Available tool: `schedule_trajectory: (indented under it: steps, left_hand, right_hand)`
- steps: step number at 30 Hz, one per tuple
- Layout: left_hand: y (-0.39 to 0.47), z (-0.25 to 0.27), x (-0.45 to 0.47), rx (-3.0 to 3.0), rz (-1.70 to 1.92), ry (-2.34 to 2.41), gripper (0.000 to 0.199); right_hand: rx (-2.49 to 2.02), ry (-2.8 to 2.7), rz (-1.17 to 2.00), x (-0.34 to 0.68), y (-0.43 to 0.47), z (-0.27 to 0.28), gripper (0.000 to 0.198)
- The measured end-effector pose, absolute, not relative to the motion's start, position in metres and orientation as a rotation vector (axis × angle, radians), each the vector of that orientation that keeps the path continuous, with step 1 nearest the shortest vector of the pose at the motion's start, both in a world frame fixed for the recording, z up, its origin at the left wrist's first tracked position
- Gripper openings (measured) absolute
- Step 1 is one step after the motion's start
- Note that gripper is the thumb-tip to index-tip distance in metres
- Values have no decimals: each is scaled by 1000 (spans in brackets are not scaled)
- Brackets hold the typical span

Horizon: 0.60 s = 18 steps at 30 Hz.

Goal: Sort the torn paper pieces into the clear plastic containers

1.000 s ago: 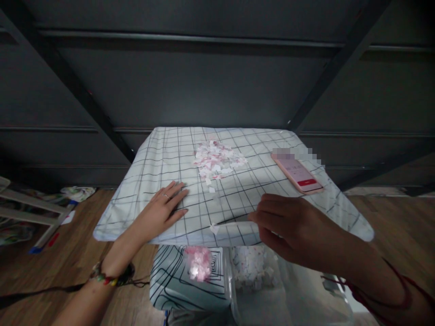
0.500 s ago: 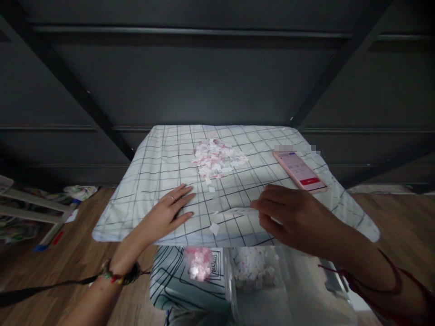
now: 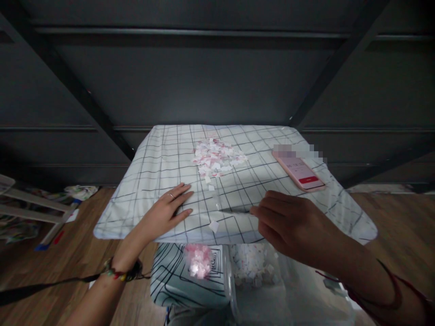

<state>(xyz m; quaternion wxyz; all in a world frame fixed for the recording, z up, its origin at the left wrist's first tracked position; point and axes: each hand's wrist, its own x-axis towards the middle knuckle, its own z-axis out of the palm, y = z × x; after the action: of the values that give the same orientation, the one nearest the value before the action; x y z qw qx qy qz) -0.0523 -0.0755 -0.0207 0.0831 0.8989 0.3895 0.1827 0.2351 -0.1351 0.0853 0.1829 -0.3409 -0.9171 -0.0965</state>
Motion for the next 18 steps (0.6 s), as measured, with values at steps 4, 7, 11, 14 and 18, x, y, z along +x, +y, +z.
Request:
schedule_trajectory:
  steps: [4, 7, 11, 14, 18]
  left_hand:
    - [-76, -19, -52, 2683, 532, 1169, 42]
    - [-76, -19, -52, 2669, 515, 1187, 42]
    - [-75, -20, -52, 2667, 537, 1183, 41]
    - [-75, -21, -52, 2670, 542, 1175, 40]
    - [-75, -21, -53, 2673, 527, 1177, 41]
  right_hand:
    - [-938, -2612, -284, 237, -143, 88, 23]
    - [-993, -2566, -262, 241, -142, 86, 22]
    - [-992, -2540, -253, 240, -140, 82, 21]
    - [-963, -2563, -217, 236, -143, 83, 24]
    - [-970, -2541, -202, 237, -148, 88, 25]
